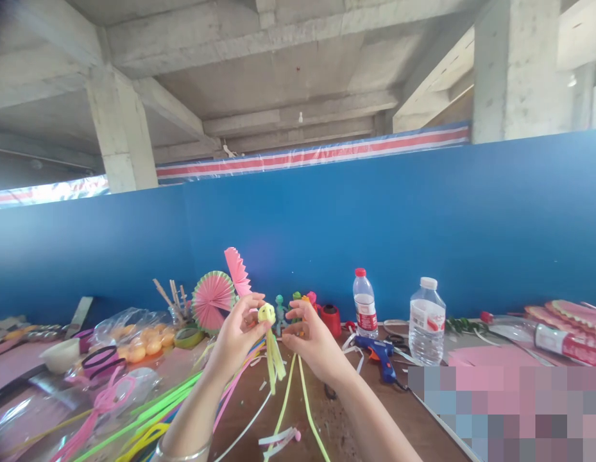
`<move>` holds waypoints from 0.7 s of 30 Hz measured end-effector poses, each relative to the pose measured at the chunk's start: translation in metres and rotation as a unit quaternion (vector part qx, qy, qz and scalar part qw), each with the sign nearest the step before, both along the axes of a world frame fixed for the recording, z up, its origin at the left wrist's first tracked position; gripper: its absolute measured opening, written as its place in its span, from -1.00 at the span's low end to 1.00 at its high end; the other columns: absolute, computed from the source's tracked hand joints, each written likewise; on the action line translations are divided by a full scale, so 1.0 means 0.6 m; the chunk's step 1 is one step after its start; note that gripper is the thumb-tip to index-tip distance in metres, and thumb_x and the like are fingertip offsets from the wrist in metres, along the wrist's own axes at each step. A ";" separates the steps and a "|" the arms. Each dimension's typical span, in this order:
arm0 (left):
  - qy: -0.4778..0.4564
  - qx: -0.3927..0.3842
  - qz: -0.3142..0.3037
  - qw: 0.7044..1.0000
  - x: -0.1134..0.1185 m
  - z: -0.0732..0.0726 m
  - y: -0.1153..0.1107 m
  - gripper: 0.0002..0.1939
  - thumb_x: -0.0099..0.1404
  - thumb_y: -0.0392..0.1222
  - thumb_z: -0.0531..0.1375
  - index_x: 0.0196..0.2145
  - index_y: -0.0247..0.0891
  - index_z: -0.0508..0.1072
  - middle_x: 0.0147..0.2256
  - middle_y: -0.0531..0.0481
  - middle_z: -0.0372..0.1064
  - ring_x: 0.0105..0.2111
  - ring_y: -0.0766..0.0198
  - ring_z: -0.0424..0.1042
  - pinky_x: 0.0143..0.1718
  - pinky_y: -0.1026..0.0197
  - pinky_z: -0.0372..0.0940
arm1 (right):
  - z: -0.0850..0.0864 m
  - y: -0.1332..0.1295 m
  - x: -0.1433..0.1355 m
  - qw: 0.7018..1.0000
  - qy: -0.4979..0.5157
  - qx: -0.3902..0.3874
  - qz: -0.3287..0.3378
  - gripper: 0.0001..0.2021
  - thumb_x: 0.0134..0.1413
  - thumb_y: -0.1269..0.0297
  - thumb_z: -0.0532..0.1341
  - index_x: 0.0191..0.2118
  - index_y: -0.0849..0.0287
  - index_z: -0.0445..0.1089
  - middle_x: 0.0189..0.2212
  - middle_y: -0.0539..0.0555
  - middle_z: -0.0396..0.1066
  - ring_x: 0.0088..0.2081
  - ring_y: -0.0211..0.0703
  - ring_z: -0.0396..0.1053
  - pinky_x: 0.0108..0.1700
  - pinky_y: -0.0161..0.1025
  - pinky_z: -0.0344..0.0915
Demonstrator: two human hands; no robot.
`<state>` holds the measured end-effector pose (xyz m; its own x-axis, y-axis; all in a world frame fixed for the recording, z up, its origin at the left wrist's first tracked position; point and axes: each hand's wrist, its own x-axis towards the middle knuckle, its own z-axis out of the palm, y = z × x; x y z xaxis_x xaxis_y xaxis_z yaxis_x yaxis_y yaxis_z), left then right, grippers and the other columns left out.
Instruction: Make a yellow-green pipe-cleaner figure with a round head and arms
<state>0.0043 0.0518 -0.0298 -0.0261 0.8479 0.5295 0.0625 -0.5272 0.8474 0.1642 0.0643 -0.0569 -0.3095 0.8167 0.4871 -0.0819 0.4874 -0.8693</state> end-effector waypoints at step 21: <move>-0.207 -0.213 -0.058 0.953 0.022 -0.253 -0.001 -0.66 -0.10 -0.08 0.33 -0.36 -0.33 0.48 -0.44 -0.03 0.43 -0.43 0.21 0.42 -0.38 0.24 0.30 | -0.238 -0.030 -0.050 0.957 -0.188 -0.039 -0.218 -0.81 0.10 0.21 -0.01 -0.43 0.14 0.26 -0.64 -0.03 0.35 -0.58 -0.17 0.32 -0.52 -0.35 0.14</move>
